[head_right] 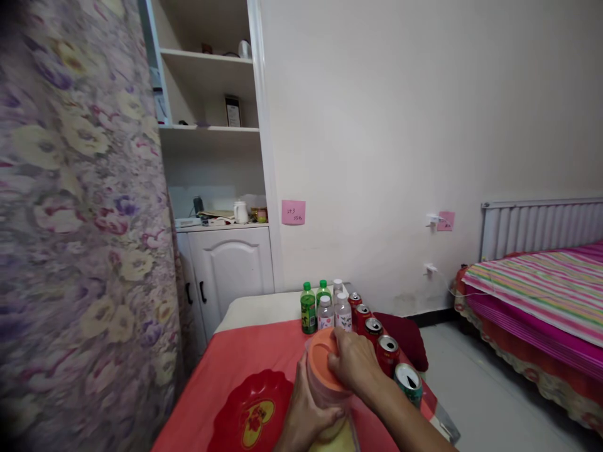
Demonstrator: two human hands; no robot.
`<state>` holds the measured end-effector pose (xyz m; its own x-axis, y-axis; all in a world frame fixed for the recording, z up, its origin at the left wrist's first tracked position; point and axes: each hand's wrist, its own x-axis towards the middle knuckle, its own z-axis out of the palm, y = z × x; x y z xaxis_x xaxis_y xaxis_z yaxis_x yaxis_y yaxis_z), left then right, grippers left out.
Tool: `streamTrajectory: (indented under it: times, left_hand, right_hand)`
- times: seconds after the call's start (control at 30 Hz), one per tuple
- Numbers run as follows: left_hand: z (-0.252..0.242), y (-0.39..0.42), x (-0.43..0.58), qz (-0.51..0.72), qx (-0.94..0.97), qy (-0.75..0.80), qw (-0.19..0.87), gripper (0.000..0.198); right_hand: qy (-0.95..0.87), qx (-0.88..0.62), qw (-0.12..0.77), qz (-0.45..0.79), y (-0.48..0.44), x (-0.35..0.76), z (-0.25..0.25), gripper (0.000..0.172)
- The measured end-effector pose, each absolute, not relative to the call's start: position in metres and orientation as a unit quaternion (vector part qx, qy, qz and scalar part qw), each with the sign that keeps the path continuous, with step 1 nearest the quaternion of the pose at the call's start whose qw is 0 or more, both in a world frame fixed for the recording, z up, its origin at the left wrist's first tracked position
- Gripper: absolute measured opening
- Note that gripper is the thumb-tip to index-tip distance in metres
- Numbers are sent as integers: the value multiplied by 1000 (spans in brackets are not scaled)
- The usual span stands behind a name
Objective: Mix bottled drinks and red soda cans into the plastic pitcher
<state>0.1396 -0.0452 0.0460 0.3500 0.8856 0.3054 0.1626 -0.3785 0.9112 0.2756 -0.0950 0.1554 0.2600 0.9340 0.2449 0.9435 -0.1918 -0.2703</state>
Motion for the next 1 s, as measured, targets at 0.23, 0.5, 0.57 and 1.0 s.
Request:
streamTrajectory:
  times: [0.23, 0.5, 0.57, 1.0]
  left_hand:
    - [42, -50, 136, 433, 704, 386, 409, 115]
    - [39, -46, 137, 431, 714, 379, 400, 113]
    - [39, -46, 135, 424, 716, 378, 405, 113]
    - [37, -43, 131, 430, 713, 378, 406, 118]
  right_hand:
    - [-677, -717, 169, 7, -103, 283, 168, 42]
    - [-667, -723, 179, 16, -106, 279, 161, 37]
    - [-673, -716, 186, 22, -106, 279, 160, 36]
    - [-716, -678, 165, -35, -90, 273, 164, 28]
